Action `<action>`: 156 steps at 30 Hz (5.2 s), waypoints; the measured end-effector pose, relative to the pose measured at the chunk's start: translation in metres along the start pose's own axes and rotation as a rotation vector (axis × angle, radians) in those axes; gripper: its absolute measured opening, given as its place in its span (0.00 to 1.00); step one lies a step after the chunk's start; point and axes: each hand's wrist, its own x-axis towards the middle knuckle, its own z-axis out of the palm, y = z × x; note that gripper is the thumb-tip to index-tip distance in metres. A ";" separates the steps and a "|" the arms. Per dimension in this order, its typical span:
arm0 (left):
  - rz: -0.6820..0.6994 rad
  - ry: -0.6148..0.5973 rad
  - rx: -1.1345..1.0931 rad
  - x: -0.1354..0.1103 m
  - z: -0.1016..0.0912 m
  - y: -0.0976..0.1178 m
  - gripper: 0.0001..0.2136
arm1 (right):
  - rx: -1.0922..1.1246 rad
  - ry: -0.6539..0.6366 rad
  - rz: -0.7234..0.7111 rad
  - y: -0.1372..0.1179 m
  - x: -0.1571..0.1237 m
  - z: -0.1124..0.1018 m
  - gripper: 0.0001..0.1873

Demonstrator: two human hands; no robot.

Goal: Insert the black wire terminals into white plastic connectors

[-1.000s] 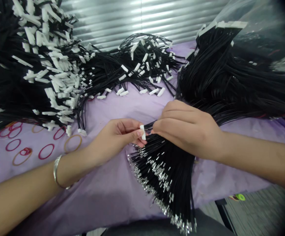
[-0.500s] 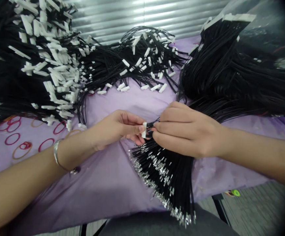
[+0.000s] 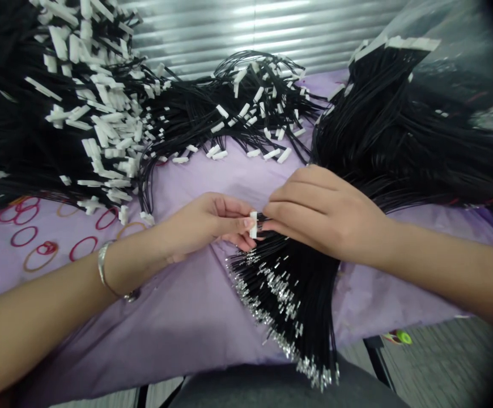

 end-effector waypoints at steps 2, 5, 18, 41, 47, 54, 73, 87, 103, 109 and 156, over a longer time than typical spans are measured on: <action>0.015 -0.007 -0.004 0.000 -0.003 -0.002 0.03 | -0.034 0.012 0.038 0.001 -0.002 -0.001 0.10; 0.018 -0.018 -0.014 0.000 -0.004 -0.003 0.05 | -0.019 0.053 0.035 0.002 -0.004 0.000 0.10; 0.031 -0.016 -0.044 -0.002 -0.001 -0.001 0.05 | 0.179 0.144 0.270 -0.003 -0.008 -0.003 0.05; -0.027 0.066 -0.034 -0.001 -0.001 0.000 0.03 | -0.066 -0.024 0.059 0.000 -0.005 0.003 0.16; -0.032 0.017 -0.062 0.001 -0.003 0.000 0.06 | -0.112 -0.018 -0.051 0.003 -0.004 0.002 0.15; -0.047 0.083 -0.032 0.000 0.002 0.003 0.03 | -0.112 0.041 -0.007 0.002 -0.001 0.016 0.16; 0.359 0.202 -0.099 -0.006 0.000 0.010 0.18 | 0.470 -0.299 0.423 -0.003 -0.004 0.017 0.08; 0.822 0.381 0.808 -0.001 -0.005 0.005 0.07 | 0.600 -0.358 0.424 -0.002 -0.002 0.008 0.08; 0.611 0.393 0.749 -0.005 0.003 0.000 0.09 | 0.629 -0.134 0.366 -0.001 -0.003 0.007 0.07; 0.337 0.200 -0.010 0.003 0.001 -0.009 0.11 | 0.600 -0.052 0.380 -0.001 -0.004 0.001 0.07; 0.182 0.113 -0.136 0.004 -0.004 -0.013 0.08 | 0.821 0.007 0.593 -0.004 0.000 -0.004 0.08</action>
